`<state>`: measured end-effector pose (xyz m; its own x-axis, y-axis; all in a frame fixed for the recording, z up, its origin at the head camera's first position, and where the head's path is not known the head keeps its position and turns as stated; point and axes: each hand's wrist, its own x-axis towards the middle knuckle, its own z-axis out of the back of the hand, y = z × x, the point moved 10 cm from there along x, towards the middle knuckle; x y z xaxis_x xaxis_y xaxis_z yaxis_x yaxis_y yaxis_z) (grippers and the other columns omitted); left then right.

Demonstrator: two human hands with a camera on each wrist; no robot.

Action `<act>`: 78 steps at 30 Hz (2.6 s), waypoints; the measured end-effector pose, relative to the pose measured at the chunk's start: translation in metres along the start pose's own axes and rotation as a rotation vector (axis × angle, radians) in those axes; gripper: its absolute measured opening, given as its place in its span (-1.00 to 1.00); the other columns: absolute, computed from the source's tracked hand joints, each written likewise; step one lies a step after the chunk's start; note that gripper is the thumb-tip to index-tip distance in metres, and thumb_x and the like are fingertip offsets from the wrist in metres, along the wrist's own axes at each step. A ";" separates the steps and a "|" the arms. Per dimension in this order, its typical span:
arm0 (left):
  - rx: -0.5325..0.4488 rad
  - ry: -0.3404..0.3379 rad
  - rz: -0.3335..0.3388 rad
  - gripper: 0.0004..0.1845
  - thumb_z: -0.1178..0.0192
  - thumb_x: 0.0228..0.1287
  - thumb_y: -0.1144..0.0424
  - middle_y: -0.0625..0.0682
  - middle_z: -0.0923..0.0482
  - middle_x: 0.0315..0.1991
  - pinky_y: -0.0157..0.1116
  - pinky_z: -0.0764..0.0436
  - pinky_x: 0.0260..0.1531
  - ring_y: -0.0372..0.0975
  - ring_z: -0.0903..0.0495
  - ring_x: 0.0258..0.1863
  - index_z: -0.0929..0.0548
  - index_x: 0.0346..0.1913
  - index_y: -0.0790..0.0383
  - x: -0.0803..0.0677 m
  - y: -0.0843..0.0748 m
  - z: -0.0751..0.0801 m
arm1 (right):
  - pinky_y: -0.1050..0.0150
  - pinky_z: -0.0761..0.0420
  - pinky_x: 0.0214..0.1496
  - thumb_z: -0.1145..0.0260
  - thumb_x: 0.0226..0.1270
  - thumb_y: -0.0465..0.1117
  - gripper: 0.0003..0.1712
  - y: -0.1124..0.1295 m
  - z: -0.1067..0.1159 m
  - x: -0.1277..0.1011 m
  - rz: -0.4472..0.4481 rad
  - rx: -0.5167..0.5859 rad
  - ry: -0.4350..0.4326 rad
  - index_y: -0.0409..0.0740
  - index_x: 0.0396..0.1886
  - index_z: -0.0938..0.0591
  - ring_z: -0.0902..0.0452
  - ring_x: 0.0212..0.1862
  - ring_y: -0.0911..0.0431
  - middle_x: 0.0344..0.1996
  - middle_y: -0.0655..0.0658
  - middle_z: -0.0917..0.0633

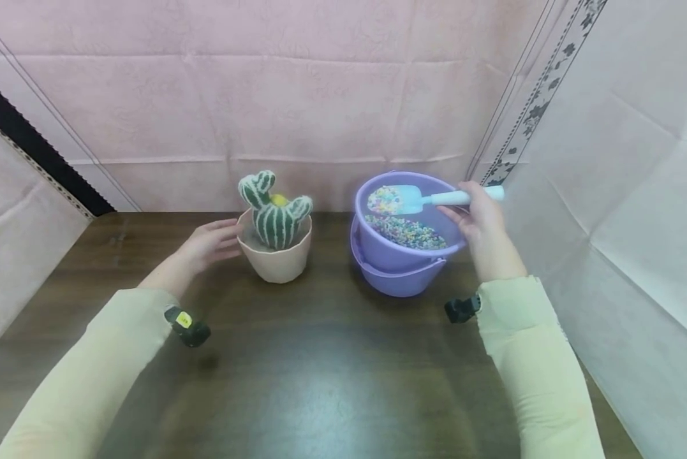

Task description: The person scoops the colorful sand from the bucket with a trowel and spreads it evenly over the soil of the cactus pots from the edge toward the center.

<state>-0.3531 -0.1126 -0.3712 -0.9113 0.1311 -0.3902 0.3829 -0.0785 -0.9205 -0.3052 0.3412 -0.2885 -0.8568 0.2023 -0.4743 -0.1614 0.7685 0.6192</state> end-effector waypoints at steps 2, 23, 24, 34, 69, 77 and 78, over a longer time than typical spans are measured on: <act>0.004 -0.002 0.017 -0.36 -0.06 0.36 0.16 0.11 -0.12 0.43 -0.28 -0.55 0.13 -0.07 -0.22 0.35 -0.12 0.43 0.16 0.001 0.002 -0.003 | 0.03 -0.71 -0.15 -0.32 0.15 -0.41 -0.78 0.000 -0.001 0.000 -0.001 0.002 0.004 -0.16 -0.30 -0.44 -0.66 -0.36 -0.08 -0.38 -0.20 -0.56; -0.022 -0.129 0.013 -0.44 0.04 0.39 0.24 0.15 -0.26 0.32 -0.46 -0.70 -0.34 -0.43 -0.53 -0.37 -0.17 0.42 0.20 -0.017 0.004 0.043 | 0.15 -0.50 0.19 -0.22 0.27 -0.35 -0.83 -0.045 -0.054 -0.007 -0.077 -0.042 0.088 -0.14 -0.23 -0.40 -0.48 0.06 0.04 -0.19 -0.18 -0.49; -0.026 -0.131 0.010 -0.43 0.04 0.39 0.24 0.15 -0.26 0.31 -0.46 -0.70 -0.34 -0.45 -0.53 -0.40 -0.17 0.42 0.20 -0.018 0.004 0.046 | 0.16 -0.49 0.20 -0.22 0.27 -0.35 -0.83 -0.048 -0.058 -0.008 -0.081 -0.043 0.093 -0.14 -0.23 -0.40 -0.47 0.07 0.05 -0.19 -0.18 -0.49; -0.032 -0.159 0.020 -0.41 0.04 0.39 0.22 0.17 -0.22 0.34 -0.44 -0.71 -0.27 -0.47 -0.55 -0.44 -0.12 0.44 0.17 -0.029 0.010 0.083 | 0.14 -0.72 -0.13 -0.19 0.29 -0.32 -0.91 -0.090 -0.097 -0.012 -0.104 -0.114 0.109 -0.18 -0.23 -0.47 -0.52 -0.04 0.03 -0.29 -0.18 -0.53; 0.009 -0.197 0.004 -0.45 0.14 0.46 0.23 0.14 -0.10 0.43 -0.48 -0.68 -0.26 -0.27 -0.44 -0.02 -0.07 0.46 0.08 -0.043 0.006 0.102 | 0.23 -0.73 -0.47 -0.15 0.29 -0.31 -0.81 -0.188 -0.121 0.000 -0.026 -0.236 0.089 -0.13 -0.18 -0.33 -0.46 0.12 -0.08 -0.03 -0.15 -0.43; 0.052 -0.174 -0.059 -0.43 0.08 0.44 0.22 0.17 -0.16 0.41 -0.47 -0.69 -0.27 -0.31 -0.52 -0.12 -0.08 0.45 0.08 -0.043 0.004 0.099 | 0.28 -0.74 -0.38 -0.18 0.26 -0.31 -0.74 -0.194 -0.121 0.009 0.026 -0.266 0.048 -0.16 -0.10 -0.35 -0.53 -0.16 0.00 -0.14 -0.16 -0.48; 0.056 -0.169 -0.069 -0.42 0.07 0.44 0.22 0.18 -0.16 0.40 -0.46 -0.69 -0.27 -0.31 -0.52 -0.13 -0.08 0.45 0.09 -0.042 0.003 0.098 | 0.28 -0.74 -0.37 -0.19 0.26 -0.31 -0.70 -0.195 -0.122 0.008 0.030 -0.266 0.052 -0.16 -0.05 -0.34 -0.52 -0.12 -0.01 -0.13 -0.16 -0.48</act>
<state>-0.3279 -0.2151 -0.3555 -0.9494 -0.0297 -0.3126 0.3137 -0.1309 -0.9404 -0.3408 0.1189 -0.3368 -0.8859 0.1861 -0.4248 -0.2524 0.5750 0.7782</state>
